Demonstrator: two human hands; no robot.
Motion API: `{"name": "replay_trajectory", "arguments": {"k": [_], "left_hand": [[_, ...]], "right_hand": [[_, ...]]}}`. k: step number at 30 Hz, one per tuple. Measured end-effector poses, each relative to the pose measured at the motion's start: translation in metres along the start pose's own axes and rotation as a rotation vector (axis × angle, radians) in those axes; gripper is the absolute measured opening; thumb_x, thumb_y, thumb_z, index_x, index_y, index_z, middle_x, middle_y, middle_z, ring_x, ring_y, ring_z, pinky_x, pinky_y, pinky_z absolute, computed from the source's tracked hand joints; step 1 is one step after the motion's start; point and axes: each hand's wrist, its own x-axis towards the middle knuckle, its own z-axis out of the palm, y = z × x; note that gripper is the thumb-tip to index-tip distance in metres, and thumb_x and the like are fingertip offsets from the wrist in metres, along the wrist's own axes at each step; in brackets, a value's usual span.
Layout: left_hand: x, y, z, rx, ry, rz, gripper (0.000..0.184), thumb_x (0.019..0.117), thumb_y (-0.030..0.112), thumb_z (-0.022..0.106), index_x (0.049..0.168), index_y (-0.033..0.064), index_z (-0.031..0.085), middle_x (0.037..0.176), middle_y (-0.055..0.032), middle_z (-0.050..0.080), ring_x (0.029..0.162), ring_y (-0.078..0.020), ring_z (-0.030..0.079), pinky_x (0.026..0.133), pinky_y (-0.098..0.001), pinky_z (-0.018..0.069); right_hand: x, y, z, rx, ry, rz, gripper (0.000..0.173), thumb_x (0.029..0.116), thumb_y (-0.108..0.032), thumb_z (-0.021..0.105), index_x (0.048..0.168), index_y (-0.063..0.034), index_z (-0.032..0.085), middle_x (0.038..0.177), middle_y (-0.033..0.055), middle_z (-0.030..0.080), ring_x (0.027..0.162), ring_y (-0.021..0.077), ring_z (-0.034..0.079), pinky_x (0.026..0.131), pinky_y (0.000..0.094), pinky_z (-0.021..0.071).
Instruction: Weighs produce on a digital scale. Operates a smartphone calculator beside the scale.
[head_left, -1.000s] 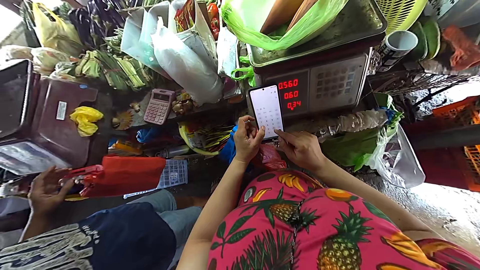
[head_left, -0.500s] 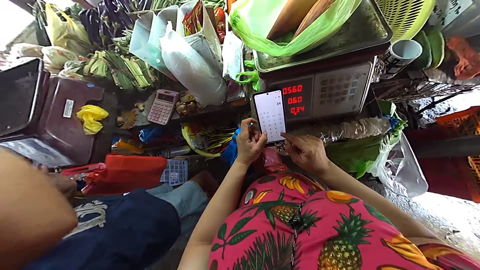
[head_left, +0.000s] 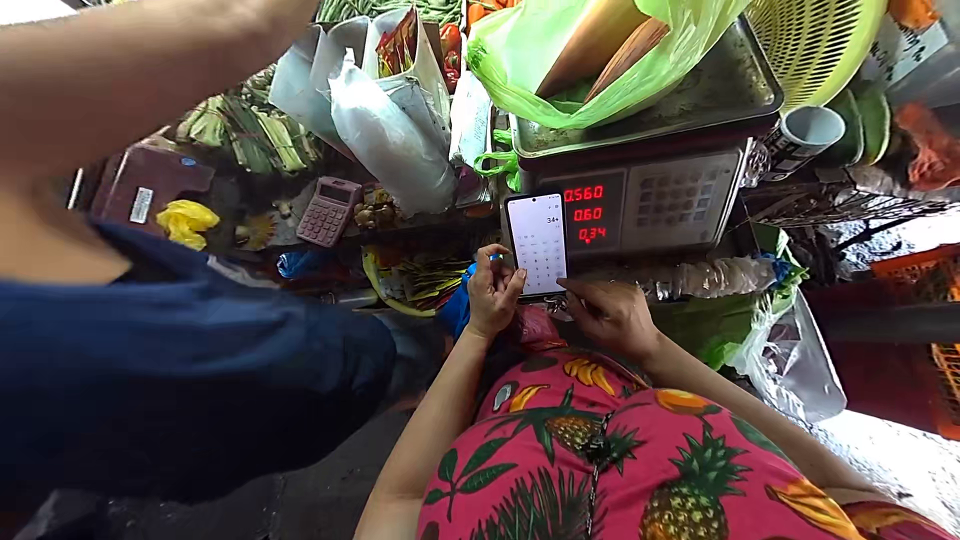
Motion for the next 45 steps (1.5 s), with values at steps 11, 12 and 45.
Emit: {"name": "replay_trajectory", "arguments": {"k": [11, 12, 45], "left_hand": [[0.000, 0.003, 0.007, 0.096, 0.143, 0.022, 0.048, 0.1046, 0.041, 0.050, 0.123, -0.0028, 0.056, 0.065, 0.0055, 0.051, 0.054, -0.0016, 0.048, 0.053, -0.0210, 0.0464], [0.000, 0.003, 0.007, 0.093, 0.151, 0.021, 0.047, 0.1045, 0.041, 0.050, 0.123, -0.0023, 0.056, 0.065, 0.0058, 0.051, 0.053, -0.0011, 0.048, 0.053, -0.0205, 0.0462], [0.001, 0.002, 0.003, -0.063, 0.115, 0.039, 0.060, 0.1034, 0.036, 0.051, 0.142, -0.0091, 0.039, 0.063, 0.0062, 0.052, 0.052, -0.0024, 0.050, 0.053, -0.0223, 0.0492]], "right_hand": [[0.020, 0.042, -0.033, -0.376, 0.148, 0.103, 0.064, 0.0995, -0.047, 0.047, 0.148, -0.0058, 0.054, 0.155, 0.0227, 0.047, 0.148, 0.0396, 0.040, 0.121, 0.0611, 0.0251], [0.021, 0.046, -0.031, -0.392, 0.135, 0.122, 0.068, 0.0993, -0.049, 0.046, 0.151, -0.0049, 0.051, 0.157, 0.0244, 0.044, 0.150, 0.0408, 0.037, 0.122, 0.0627, 0.0215], [0.018, 0.054, -0.014, -0.483, 0.215, 0.106, 0.061, 0.1011, -0.045, 0.042, 0.145, -0.0062, 0.057, 0.156, 0.0244, 0.045, 0.150, 0.0413, 0.036, 0.123, 0.0585, 0.0211]]}}
